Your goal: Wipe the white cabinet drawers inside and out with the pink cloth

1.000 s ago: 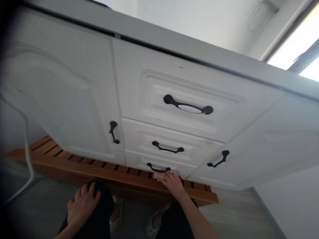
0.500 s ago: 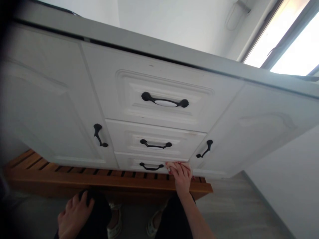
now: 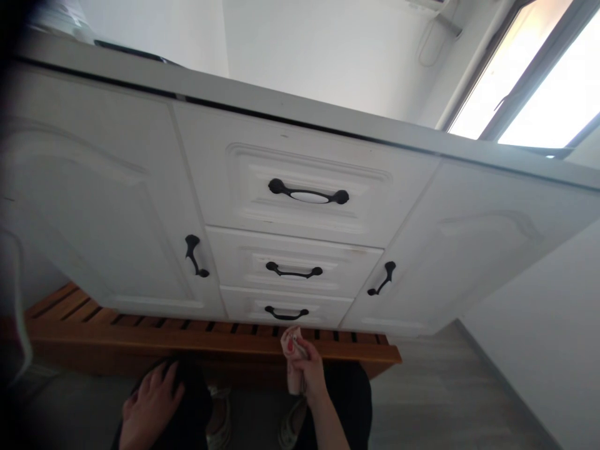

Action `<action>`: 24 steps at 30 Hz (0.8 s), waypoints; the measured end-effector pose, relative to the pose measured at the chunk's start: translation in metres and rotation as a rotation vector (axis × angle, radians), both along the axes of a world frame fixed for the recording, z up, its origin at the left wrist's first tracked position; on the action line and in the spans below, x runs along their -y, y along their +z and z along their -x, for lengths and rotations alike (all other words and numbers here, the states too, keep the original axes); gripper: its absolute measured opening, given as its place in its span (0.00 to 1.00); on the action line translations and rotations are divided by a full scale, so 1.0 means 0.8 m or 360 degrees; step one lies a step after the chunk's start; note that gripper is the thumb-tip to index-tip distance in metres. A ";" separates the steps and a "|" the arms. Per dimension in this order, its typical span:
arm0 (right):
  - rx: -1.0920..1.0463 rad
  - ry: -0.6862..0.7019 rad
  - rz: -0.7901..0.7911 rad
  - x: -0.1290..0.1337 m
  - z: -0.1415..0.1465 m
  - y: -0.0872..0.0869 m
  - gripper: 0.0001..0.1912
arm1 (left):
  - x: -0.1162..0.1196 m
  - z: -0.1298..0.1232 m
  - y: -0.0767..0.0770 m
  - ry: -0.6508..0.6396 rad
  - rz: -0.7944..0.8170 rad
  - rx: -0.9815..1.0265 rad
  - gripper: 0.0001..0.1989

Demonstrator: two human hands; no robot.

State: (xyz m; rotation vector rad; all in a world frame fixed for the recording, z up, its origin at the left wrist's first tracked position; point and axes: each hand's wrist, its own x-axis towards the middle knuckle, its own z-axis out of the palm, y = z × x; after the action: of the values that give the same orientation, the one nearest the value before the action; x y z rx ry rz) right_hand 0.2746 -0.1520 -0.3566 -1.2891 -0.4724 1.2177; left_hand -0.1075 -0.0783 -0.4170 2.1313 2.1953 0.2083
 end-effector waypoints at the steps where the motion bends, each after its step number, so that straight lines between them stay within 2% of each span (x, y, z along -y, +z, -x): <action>1: -0.0168 0.0013 0.0026 0.007 0.009 0.006 0.30 | 0.003 -0.004 0.003 -0.0025 0.0039 0.0209 0.30; 3: -0.0467 0.0068 0.0069 0.024 0.025 0.023 0.31 | 0.007 -0.022 0.013 -0.0018 0.0157 0.0770 0.32; 5: -0.0753 0.0161 0.0075 0.043 0.035 0.044 0.28 | 0.012 -0.050 0.024 -0.0002 0.0312 0.1305 0.37; 8: -0.0931 0.0320 0.0117 0.062 0.043 0.077 0.20 | 0.024 -0.104 0.051 -0.0089 0.0575 0.1658 0.36; 10: -0.0973 0.0459 0.0152 0.068 0.045 0.095 0.23 | 0.035 -0.138 0.081 -0.0149 0.0883 0.1969 0.33; 11: -0.0956 0.0521 0.0139 0.069 0.047 0.102 0.26 | 0.040 -0.152 0.100 -0.0122 0.1114 0.2302 0.32; 13: -0.0821 0.0576 0.0023 0.068 0.051 0.111 0.28 | 0.051 -0.171 0.141 -0.0292 0.1458 0.2783 0.31; 15: -0.0574 0.0519 -0.0130 0.065 0.055 0.115 0.29 | 0.062 -0.179 0.175 -0.0329 0.1548 0.2908 0.29; 17: -0.0236 0.0405 -0.0230 0.063 0.058 0.118 0.25 | 0.073 -0.181 0.192 -0.0217 0.1517 0.2806 0.29; 19: 0.0150 0.0311 -0.0261 0.063 0.060 0.121 0.20 | 0.083 -0.180 0.195 -0.0145 0.1487 0.2690 0.29; 21: 0.0473 0.0295 -0.0236 0.064 0.064 0.125 0.17 | 0.091 -0.182 0.188 -0.0223 0.1459 0.2706 0.29; 24: 0.0738 0.0323 -0.0243 0.065 0.075 0.133 0.19 | 0.098 -0.191 0.176 -0.0341 0.1283 0.2874 0.30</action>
State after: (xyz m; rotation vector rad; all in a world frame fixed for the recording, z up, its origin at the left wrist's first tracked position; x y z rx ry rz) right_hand 0.2150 -0.2042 -0.2499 -1.4156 -1.0324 1.0180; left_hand 0.0456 -0.1563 -0.2760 0.8100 0.6883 0.6830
